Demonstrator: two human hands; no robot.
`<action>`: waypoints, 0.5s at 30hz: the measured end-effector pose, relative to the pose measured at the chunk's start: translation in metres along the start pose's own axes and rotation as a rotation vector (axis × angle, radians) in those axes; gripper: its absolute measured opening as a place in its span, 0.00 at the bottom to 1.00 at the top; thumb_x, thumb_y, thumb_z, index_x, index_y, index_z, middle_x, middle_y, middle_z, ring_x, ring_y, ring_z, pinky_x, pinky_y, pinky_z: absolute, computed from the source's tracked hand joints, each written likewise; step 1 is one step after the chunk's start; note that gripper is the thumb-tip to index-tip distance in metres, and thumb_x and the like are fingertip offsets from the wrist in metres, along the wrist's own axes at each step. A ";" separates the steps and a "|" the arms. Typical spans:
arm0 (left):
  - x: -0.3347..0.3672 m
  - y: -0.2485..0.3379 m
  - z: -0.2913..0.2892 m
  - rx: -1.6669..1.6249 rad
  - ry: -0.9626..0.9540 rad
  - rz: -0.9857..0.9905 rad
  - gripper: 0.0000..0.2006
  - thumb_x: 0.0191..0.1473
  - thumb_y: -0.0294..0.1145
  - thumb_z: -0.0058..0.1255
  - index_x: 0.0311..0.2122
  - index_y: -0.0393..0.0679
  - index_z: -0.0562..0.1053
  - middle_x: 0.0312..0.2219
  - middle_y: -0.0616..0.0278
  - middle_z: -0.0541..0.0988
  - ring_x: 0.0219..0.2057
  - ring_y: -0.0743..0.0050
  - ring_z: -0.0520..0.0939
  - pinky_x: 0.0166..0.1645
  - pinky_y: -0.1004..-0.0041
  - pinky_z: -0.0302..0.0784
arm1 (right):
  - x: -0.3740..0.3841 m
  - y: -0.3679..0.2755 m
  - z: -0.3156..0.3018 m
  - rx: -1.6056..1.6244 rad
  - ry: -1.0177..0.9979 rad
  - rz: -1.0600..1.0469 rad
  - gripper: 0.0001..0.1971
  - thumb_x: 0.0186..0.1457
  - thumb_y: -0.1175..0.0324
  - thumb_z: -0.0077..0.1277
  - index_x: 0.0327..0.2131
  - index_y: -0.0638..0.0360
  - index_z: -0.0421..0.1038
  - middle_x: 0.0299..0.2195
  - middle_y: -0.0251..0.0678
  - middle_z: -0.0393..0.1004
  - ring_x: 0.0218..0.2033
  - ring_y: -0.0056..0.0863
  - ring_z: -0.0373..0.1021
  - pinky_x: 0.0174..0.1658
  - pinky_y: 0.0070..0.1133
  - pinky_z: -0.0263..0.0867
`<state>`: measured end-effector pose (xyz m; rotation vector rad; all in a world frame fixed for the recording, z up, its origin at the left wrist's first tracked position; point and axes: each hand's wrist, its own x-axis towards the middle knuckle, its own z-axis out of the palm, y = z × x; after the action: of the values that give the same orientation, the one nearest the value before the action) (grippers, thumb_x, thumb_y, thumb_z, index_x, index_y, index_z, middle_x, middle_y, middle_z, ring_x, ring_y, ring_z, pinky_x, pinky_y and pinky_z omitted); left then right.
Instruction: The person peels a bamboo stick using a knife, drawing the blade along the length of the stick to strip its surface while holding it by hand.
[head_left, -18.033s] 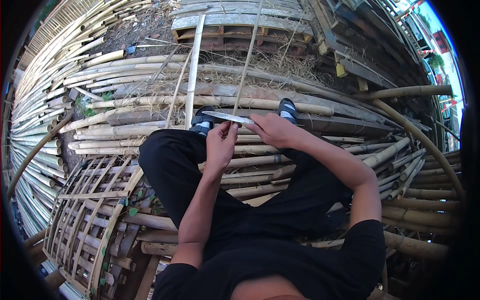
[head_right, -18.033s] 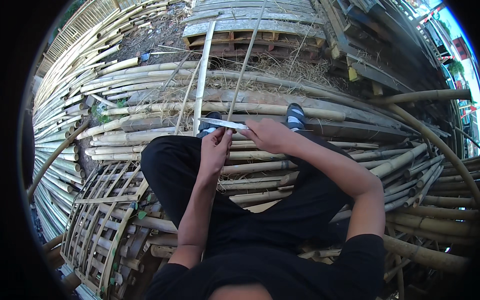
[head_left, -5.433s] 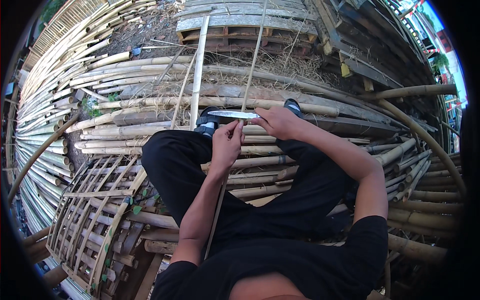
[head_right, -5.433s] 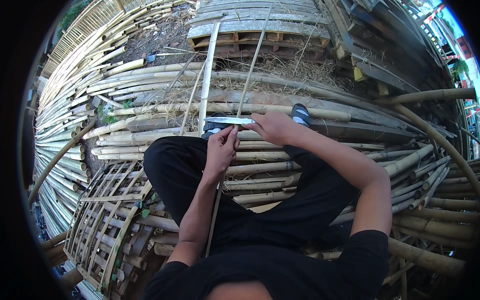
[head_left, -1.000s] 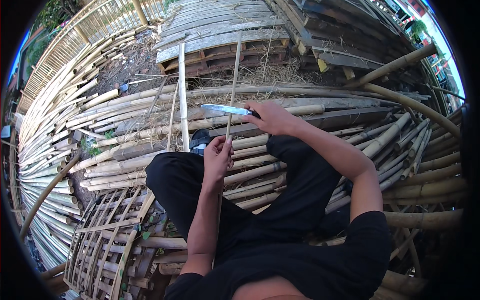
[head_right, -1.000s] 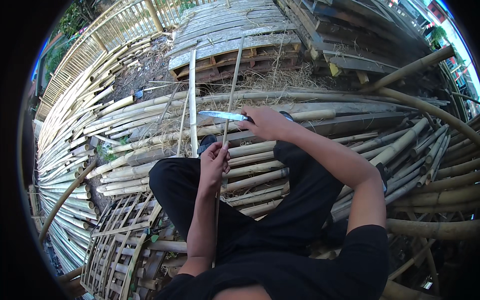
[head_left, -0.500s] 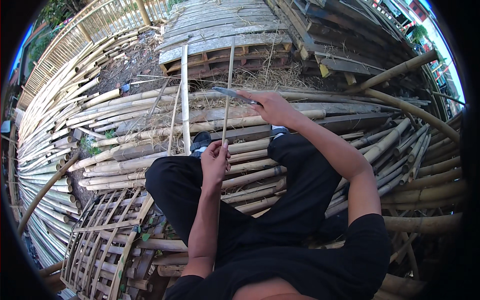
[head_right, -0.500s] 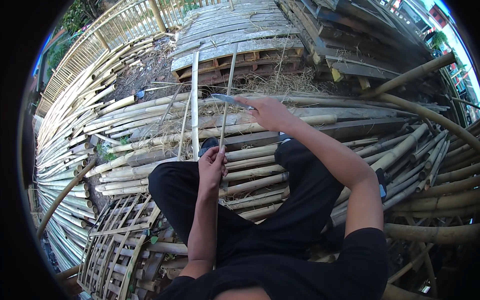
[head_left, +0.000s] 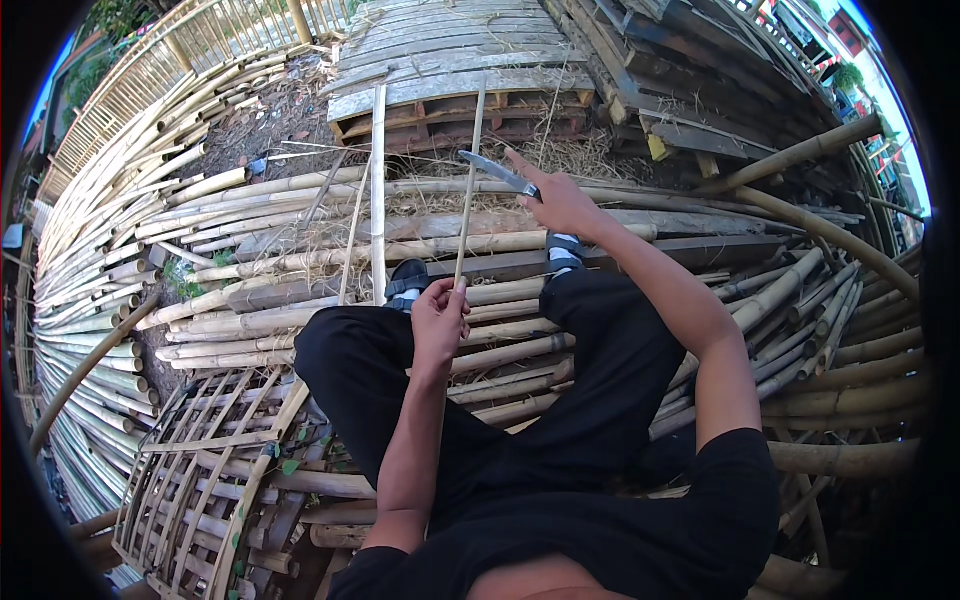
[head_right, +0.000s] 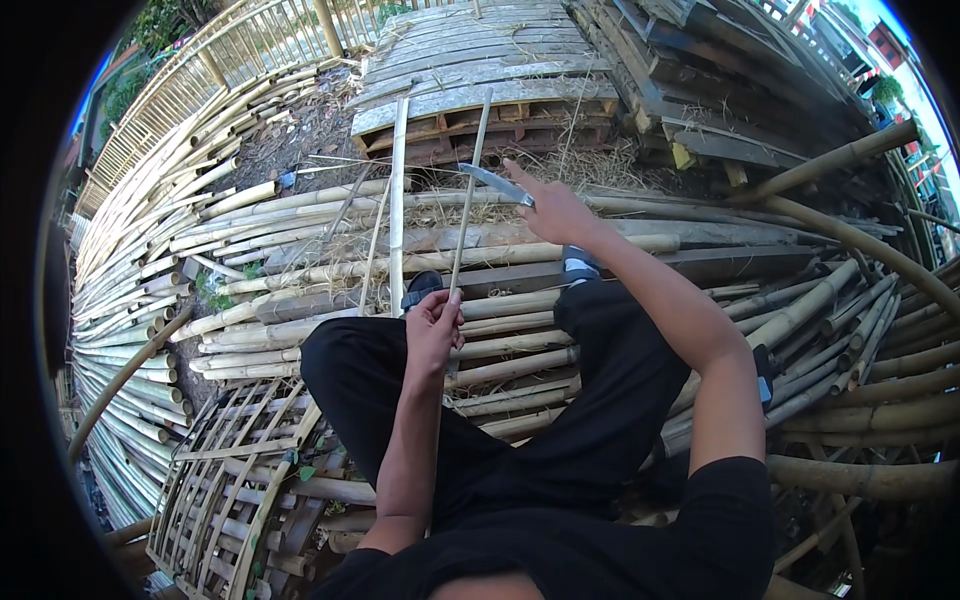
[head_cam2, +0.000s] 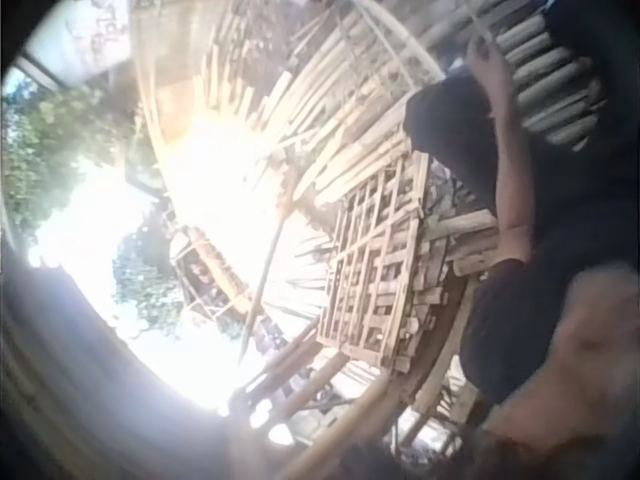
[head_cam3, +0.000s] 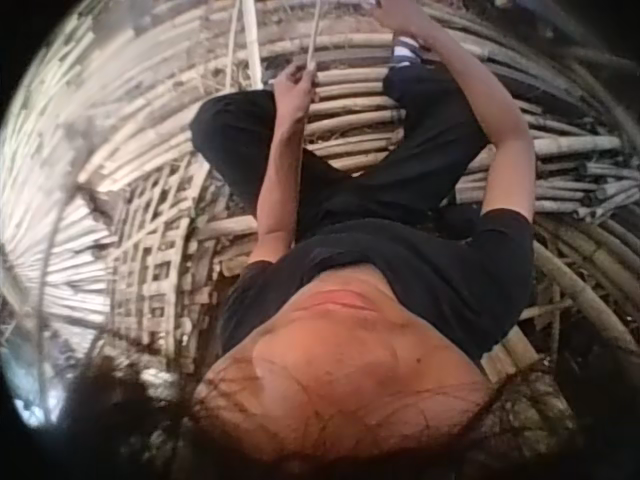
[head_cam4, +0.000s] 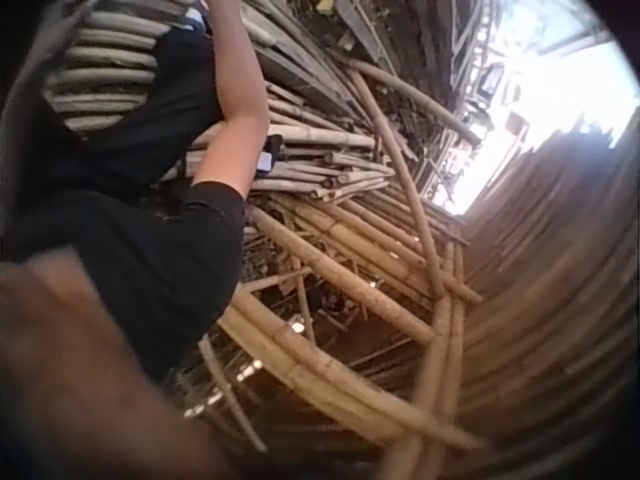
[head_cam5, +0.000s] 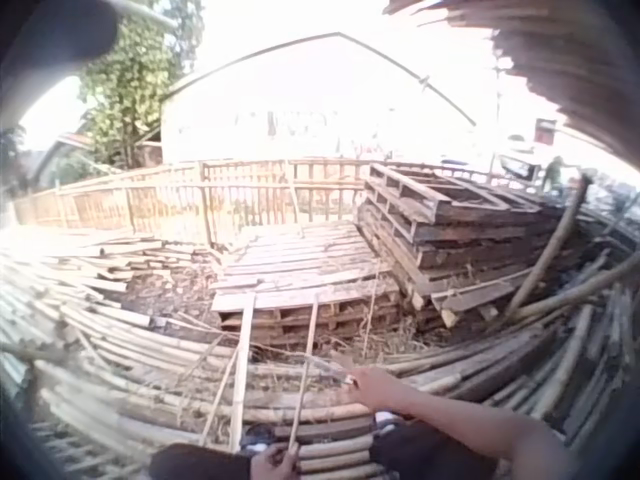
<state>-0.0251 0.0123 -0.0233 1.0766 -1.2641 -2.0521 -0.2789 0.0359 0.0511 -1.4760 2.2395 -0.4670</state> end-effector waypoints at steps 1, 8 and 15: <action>0.000 0.001 0.001 0.007 0.000 0.002 0.11 0.59 0.33 0.50 0.40 0.36 0.71 0.18 0.68 0.70 0.12 0.89 0.64 0.15 0.84 0.62 | -0.001 -0.003 -0.002 -0.003 -0.008 -0.025 0.33 0.55 0.70 0.45 0.63 0.30 0.48 0.29 0.52 0.74 0.31 0.50 0.71 0.38 0.39 0.66; 0.000 -0.001 0.003 0.006 -0.011 0.006 0.11 0.59 0.34 0.50 0.40 0.36 0.71 0.18 0.69 0.70 0.12 0.89 0.65 0.15 0.84 0.62 | 0.003 0.019 0.009 -0.111 0.069 -0.335 0.38 0.51 0.72 0.45 0.64 0.33 0.44 0.23 0.50 0.72 0.23 0.43 0.72 0.35 0.36 0.68; -0.002 0.000 0.002 0.008 -0.005 0.004 0.11 0.59 0.34 0.50 0.40 0.36 0.71 0.18 0.69 0.70 0.12 0.89 0.65 0.15 0.84 0.62 | -0.004 0.002 0.000 0.125 -0.121 -0.035 0.43 0.48 0.76 0.44 0.66 0.45 0.35 0.18 0.46 0.72 0.15 0.35 0.72 0.30 0.30 0.73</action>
<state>-0.0256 0.0141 -0.0221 1.0721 -1.2774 -2.0499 -0.2784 0.0404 0.0507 -1.4417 2.0569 -0.5048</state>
